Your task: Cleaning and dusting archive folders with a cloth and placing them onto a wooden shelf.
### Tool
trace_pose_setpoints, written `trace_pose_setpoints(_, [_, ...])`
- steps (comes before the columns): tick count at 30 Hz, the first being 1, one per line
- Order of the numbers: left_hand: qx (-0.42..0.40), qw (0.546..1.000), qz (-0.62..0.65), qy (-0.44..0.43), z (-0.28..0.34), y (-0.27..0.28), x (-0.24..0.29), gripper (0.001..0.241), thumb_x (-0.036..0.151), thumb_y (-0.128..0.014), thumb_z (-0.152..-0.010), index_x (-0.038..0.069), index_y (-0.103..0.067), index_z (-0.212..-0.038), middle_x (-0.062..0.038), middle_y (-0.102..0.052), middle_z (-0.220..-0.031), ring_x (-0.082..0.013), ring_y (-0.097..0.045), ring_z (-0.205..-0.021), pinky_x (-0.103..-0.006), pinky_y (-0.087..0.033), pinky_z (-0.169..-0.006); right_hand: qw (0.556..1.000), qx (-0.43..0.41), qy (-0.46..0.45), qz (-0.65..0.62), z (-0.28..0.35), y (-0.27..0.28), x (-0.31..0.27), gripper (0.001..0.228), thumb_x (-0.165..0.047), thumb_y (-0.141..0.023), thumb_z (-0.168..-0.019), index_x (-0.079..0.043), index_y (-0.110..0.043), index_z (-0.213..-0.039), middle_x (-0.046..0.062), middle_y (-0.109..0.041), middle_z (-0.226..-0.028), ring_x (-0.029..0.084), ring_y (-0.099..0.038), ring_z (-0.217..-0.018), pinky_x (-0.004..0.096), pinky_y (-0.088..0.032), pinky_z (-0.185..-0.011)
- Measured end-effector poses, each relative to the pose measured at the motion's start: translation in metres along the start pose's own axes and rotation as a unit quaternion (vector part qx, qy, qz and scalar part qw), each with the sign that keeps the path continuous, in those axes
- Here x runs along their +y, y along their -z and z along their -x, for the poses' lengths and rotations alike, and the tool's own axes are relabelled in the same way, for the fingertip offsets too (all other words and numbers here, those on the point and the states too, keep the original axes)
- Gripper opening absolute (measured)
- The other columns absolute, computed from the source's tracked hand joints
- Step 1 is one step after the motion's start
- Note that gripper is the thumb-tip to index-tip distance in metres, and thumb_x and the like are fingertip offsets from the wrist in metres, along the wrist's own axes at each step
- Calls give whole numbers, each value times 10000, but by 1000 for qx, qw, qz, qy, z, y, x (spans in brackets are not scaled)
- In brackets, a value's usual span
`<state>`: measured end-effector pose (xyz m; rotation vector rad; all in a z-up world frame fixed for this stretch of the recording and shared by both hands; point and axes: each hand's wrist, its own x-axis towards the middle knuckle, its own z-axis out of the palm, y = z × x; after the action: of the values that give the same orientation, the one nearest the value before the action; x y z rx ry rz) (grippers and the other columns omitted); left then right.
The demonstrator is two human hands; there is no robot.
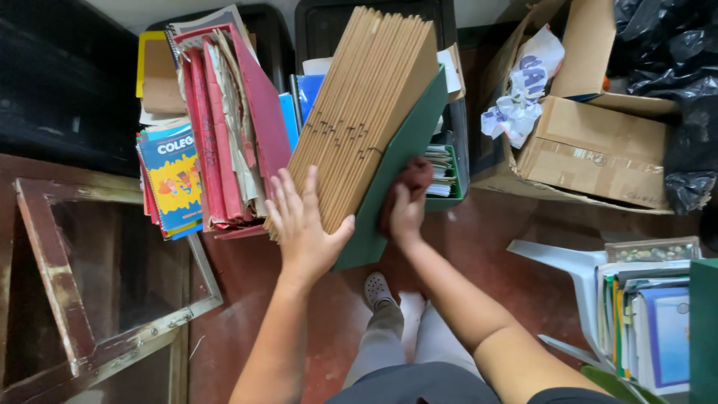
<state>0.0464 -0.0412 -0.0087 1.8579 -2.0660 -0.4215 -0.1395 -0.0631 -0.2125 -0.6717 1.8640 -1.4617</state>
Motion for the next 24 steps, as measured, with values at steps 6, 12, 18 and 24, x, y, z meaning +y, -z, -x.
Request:
trace_pose_setpoints(6, [-115, 988, -48, 87, -11, 25, 22, 1316, 728, -751, -721, 203, 21, -1649, -272, -33, -1693, -406, -73, -1559, -582, -125, -1174, 953, -56, 281, -98, -118, -9, -106, 372, -273, -461, -1086, -75, -489, -1401, 138, -622, -1290, 244, -585, -1167, 380, -423, -1067])
trace_pose_setpoints(12, [-60, 995, -53, 57, -40, 15, 54, 1405, 760, -824, -643, 190, -27, -1649, -253, -284, -1600, -426, -309, -1446, -698, -173, -1121, 938, -123, 261, 189, -313, 3, -49, 520, -640, -374, -1028, -226, -629, -1211, 275, -688, -1118, 445, -660, -1051, 476, -479, -854])
trace_pose_setpoints(18, [16, 998, 56, 28, -34, 18, 78, 960, 374, -815, -607, 222, -481, -1494, -100, -576, -1266, -334, -508, -1197, -528, -371, -955, 976, -150, 160, 5, -328, 19, -20, 300, -377, -531, -999, -170, -693, -1144, 74, -729, -1136, 169, -627, -1064, 325, -486, -953])
trace_pose_setpoints(24, [61, 989, 104, -87, -29, 16, 65, 892, 170, -804, -477, 275, -617, -1343, 24, -608, -1217, -245, -563, -1088, -438, -372, -904, 939, -111, -24, -325, -241, 53, -103, 285, -356, -641, -923, -113, -753, -1020, 83, -751, -1017, 214, -696, -944, 349, -574, -921])
